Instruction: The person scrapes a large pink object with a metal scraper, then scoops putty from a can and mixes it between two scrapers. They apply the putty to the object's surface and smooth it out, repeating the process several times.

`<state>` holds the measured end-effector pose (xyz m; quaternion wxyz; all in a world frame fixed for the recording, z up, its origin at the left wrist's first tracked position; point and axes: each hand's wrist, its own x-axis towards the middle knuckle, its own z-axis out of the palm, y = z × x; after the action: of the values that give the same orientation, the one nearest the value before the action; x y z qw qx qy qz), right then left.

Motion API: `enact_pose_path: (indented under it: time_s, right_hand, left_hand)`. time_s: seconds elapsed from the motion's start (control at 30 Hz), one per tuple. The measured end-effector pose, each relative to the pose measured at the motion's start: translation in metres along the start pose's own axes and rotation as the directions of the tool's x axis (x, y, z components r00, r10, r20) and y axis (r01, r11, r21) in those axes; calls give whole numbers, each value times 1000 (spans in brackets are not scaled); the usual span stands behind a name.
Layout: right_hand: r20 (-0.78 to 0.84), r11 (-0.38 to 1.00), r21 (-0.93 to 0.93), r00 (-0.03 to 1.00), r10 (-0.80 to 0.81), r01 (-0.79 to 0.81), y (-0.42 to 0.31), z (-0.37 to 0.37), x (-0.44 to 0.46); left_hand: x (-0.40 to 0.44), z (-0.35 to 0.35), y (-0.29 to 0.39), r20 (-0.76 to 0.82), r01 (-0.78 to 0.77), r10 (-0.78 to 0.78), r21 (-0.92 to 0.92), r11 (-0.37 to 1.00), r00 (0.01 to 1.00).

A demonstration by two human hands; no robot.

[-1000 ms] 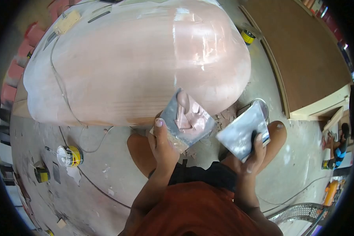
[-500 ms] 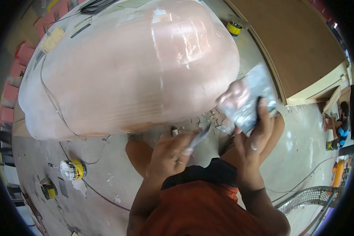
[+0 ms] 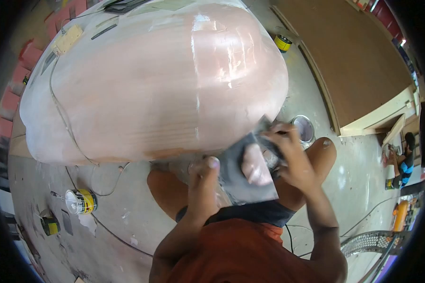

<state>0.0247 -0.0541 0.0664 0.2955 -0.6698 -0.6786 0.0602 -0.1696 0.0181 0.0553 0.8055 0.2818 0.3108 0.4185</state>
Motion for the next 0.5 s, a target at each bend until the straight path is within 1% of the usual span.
enact_pose_path:
  time_s: [0.03,0.07,0.1,0.13,0.17,0.2,0.23,0.27,0.33,0.37,0.4,0.43,0.47,0.5]
  right_hand:
    - [-64,999,1,997,-51,51,-9,-22,2]
    - [-55,999,3,997,-46,46,-20,-39,7]
    - [83,919,-197,940,-332,342,-29,-53,12]
    - [268,715,-338,791,-550,612,-33,-62,17]
    - [404,597,-399,718,-567,696,-37,-61,21]
    - [445,577,-416,711,-545,703,-32,-64,20]
    - [484,551,-434,701,-525,713,-29,-67,20]
    - [485,550,-434,700,-524,713,-34,-71,24]
    - [356,634,-402,750,-557,661,-50,-81,33]
    - [361,633,-396,747,-558,665,-45,-76,30]
    - [439,612,-385,721,-537,691,-36,-65,28]
    - [510,586,-376,688,-515,718,-32,-59,30]
    - [510,576,-378,682,-524,725,-33,-61,34]
    - [470,582,-388,697,-542,714,-35,-64,38]
  left_hand:
    - [6,-2,2,-6,1,-1,-9,1000,1000]
    - [12,-9,6,-4,32,-32,27,999,999]
    - [16,-17,7,2,61,-62,67,996,998]
    - [17,-22,4,9,34,-34,46,998,999]
    - [16,-21,1,9,43,-44,47,998,999]
    - [13,-21,-1,-72,-1,17,221,975,997]
    - [13,-21,-1,-137,-36,97,390,920,986]
    - [13,-21,-1,-137,-36,97,389,921,986]
    - [13,-20,-2,-66,-70,98,335,939,993]
    - [11,-19,-3,-33,-85,100,309,947,994]
    - [9,-17,-3,-37,-87,103,307,948,994]
    - [10,-15,-1,-53,-107,136,373,922,989]
    - [12,-13,2,-66,-128,173,436,891,983]
    - [14,-13,2,-68,-137,184,433,891,981]
